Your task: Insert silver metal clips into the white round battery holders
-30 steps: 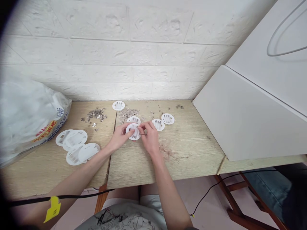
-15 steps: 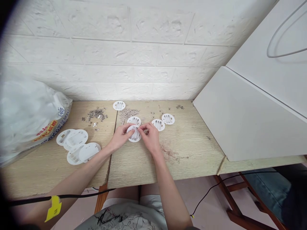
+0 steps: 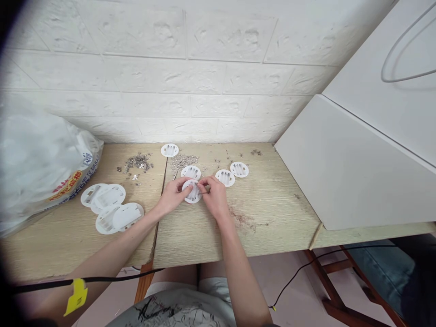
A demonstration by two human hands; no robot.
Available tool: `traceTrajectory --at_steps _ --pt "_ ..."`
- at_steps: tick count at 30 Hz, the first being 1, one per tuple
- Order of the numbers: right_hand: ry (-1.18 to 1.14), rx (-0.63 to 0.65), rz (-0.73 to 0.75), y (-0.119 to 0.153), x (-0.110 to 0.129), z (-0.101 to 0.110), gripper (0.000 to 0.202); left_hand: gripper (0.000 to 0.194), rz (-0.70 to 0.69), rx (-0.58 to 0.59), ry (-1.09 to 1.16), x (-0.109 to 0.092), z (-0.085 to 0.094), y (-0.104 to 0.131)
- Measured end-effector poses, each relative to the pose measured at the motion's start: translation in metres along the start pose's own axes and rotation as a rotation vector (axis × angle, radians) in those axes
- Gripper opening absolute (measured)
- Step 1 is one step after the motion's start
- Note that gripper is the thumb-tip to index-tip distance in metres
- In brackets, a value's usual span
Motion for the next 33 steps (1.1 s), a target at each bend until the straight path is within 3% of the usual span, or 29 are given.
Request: traceTrajectory --at_steps 4,15,23,29,33 --pt "-0.035 -0.003 -0.042 0.0 -0.003 0.001 0.012 0.023 0.005 -0.01 -0.029 0.005 0.001 -0.002" --pt "0.023 0.045 0.023 0.0 0.0 -0.002 0.015 0.024 0.024 -0.006 -0.044 0.004 0.002 -0.002" --pt "-0.016 0.009 -0.04 0.0 -0.006 0.0 0.014 0.024 0.045 0.005 -0.058 0.001 0.003 -0.002" --pt "0.013 0.018 0.008 0.0 -0.002 -0.001 0.015 0.034 0.179 0.079 0.145 0.01 -0.007 0.002" --pt "0.015 0.03 0.019 0.0 0.001 -0.001 0.015 0.033 0.186 0.08 0.17 0.011 -0.008 0.002"
Point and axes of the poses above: each hand's wrist, its own y-axis away from the middle knuckle, its own z-axis out of the back of the hand, x = y × z, the point moved 9 cm from there along -y, towards the middle knuckle, and after that the axes turned 5 degrees about -y, right-handed, at the moved point
